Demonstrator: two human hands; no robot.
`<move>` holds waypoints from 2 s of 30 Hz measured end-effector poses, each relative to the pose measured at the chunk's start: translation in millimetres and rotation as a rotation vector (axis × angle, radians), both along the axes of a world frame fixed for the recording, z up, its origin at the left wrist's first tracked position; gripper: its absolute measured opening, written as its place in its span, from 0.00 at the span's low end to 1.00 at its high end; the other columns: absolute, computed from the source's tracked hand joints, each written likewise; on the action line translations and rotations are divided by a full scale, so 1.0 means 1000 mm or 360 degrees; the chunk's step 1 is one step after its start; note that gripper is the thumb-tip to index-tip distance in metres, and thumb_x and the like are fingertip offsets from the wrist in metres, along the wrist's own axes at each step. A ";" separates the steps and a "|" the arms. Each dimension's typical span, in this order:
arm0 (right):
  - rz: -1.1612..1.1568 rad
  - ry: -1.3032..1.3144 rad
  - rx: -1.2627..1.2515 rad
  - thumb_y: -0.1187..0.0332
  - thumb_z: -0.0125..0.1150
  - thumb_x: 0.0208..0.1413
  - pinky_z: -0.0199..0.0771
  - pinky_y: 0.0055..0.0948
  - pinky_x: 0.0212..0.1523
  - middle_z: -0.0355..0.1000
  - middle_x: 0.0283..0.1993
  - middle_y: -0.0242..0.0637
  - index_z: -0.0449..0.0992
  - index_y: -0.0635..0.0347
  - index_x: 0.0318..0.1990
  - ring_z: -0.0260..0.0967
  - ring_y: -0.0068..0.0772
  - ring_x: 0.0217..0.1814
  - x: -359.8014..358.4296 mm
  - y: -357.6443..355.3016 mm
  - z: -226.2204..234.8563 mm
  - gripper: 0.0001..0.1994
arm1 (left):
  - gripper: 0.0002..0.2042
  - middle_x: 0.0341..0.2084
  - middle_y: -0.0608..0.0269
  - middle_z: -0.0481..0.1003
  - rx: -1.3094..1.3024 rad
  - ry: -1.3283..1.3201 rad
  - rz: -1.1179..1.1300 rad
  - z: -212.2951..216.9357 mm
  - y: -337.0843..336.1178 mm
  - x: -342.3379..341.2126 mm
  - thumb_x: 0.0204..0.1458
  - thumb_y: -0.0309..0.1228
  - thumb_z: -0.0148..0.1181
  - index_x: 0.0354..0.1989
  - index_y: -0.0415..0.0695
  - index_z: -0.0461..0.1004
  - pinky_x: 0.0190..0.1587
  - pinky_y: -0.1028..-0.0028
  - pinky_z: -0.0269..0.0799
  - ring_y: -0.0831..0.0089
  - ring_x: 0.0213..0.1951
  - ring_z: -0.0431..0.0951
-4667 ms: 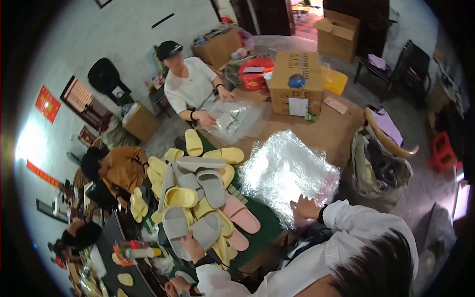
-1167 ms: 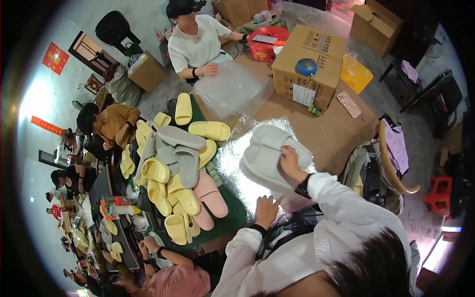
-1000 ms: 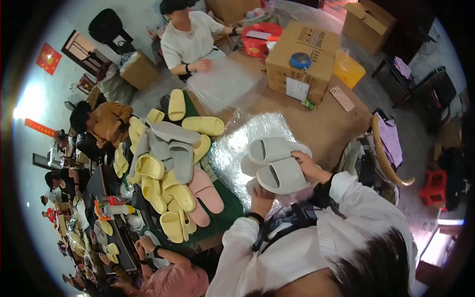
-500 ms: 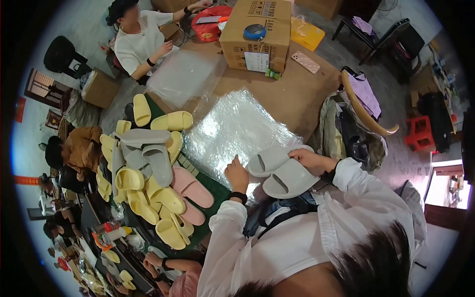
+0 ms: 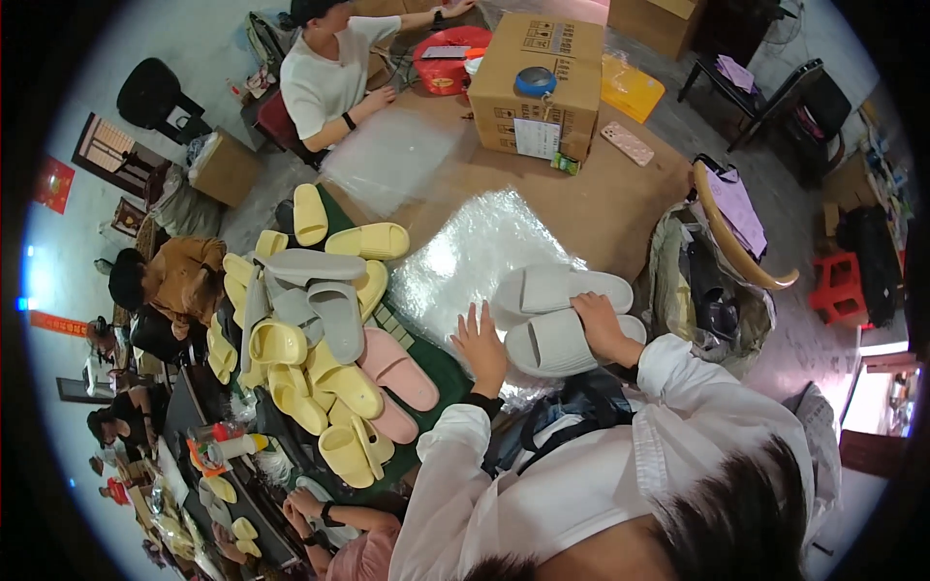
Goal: The recorder gathers multiple pairs of rubber sandals, inspects them, and places them into individual plastic bags for shipping.
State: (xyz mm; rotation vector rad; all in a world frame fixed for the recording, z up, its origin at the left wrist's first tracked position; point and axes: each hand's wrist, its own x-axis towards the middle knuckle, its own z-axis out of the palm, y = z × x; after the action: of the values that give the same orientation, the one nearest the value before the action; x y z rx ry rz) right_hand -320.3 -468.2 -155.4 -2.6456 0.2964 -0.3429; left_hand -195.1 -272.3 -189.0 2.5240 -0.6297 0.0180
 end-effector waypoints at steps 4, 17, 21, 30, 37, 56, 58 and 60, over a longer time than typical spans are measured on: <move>-0.0071 -0.0055 -0.0150 0.74 0.56 0.39 0.59 0.35 0.36 0.66 0.33 0.40 0.68 0.62 0.35 0.62 0.42 0.38 0.013 0.001 0.003 0.12 | 0.24 0.59 0.63 0.56 0.0222 -0.0097 -0.0211 0.013 -0.003 -0.009 0.51 0.30 0.48 0.60 0.59 0.59 0.57 0.38 0.41 0.50 0.62 0.50; -0.0456 -0.0448 0.0661 0.77 0.52 0.45 0.63 0.43 0.33 0.62 0.32 0.49 0.63 0.64 0.34 0.62 0.55 0.35 0.081 0.032 -0.019 0.08 | 0.24 0.63 0.52 0.45 -0.0149 -0.0108 -0.0559 0.041 -0.024 -0.041 0.49 0.26 0.51 0.56 0.64 0.64 0.55 0.34 0.39 0.41 0.63 0.41; -0.0390 -0.0498 0.0790 0.77 0.51 0.46 0.63 0.42 0.33 0.62 0.33 0.48 0.63 0.63 0.34 0.62 0.53 0.33 0.092 0.041 -0.007 0.07 | 0.31 0.64 0.42 0.38 -0.0776 -0.0088 0.0011 0.040 -0.019 -0.045 0.47 0.20 0.53 0.62 0.42 0.52 0.61 0.50 0.40 0.36 0.63 0.36; -0.0412 -0.0499 0.0754 0.76 0.53 0.46 0.63 0.38 0.31 0.62 0.29 0.47 0.64 0.61 0.34 0.63 0.47 0.29 0.121 0.050 -0.025 0.08 | 0.38 0.59 0.39 0.54 -0.0863 0.0982 -0.0149 0.008 0.022 -0.043 0.46 0.11 0.39 0.66 0.54 0.38 0.44 0.66 0.70 0.49 0.49 0.69; -0.0539 -0.0231 0.0972 0.69 0.53 0.47 0.65 0.39 0.40 0.67 0.34 0.49 0.67 0.63 0.41 0.66 0.49 0.37 0.159 0.048 -0.044 0.13 | 0.36 0.62 0.47 0.50 -0.0884 0.1278 -0.0297 0.014 0.021 -0.056 0.49 0.10 0.33 0.66 0.58 0.39 0.37 0.74 0.75 0.66 0.35 0.77; 0.0762 -0.0125 -0.0362 0.53 0.69 0.34 0.48 0.49 0.60 0.51 0.64 0.44 0.51 0.48 0.64 0.48 0.49 0.64 0.083 0.011 0.125 0.46 | 0.26 0.54 0.46 0.61 -0.1496 0.1948 0.0051 0.099 0.011 0.006 0.50 0.15 0.42 0.60 0.32 0.51 0.46 0.68 0.73 0.59 0.43 0.74; 0.0704 0.0015 -0.0518 0.56 0.70 0.32 0.54 0.46 0.57 0.49 0.64 0.45 0.44 0.45 0.66 0.52 0.47 0.62 0.090 0.010 0.113 0.51 | 0.26 0.54 0.47 0.61 -0.1409 0.1922 0.0025 0.124 0.000 0.004 0.50 0.14 0.41 0.60 0.32 0.51 0.46 0.69 0.73 0.60 0.43 0.74; 0.0691 0.0040 -0.0329 0.59 0.69 0.34 0.57 0.45 0.55 0.51 0.64 0.44 0.47 0.44 0.64 0.55 0.47 0.60 0.088 0.008 0.107 0.47 | 0.25 0.55 0.45 0.60 -0.1490 0.1951 -0.0056 0.136 -0.004 0.001 0.52 0.16 0.44 0.61 0.32 0.50 0.47 0.71 0.70 0.63 0.43 0.74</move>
State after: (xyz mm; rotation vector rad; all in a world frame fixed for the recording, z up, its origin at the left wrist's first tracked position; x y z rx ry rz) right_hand -232.6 -459.9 -48.1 -2.8201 -0.3219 -0.2045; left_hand -194.1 -276.2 -53.1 1.2340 -0.0696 -0.9268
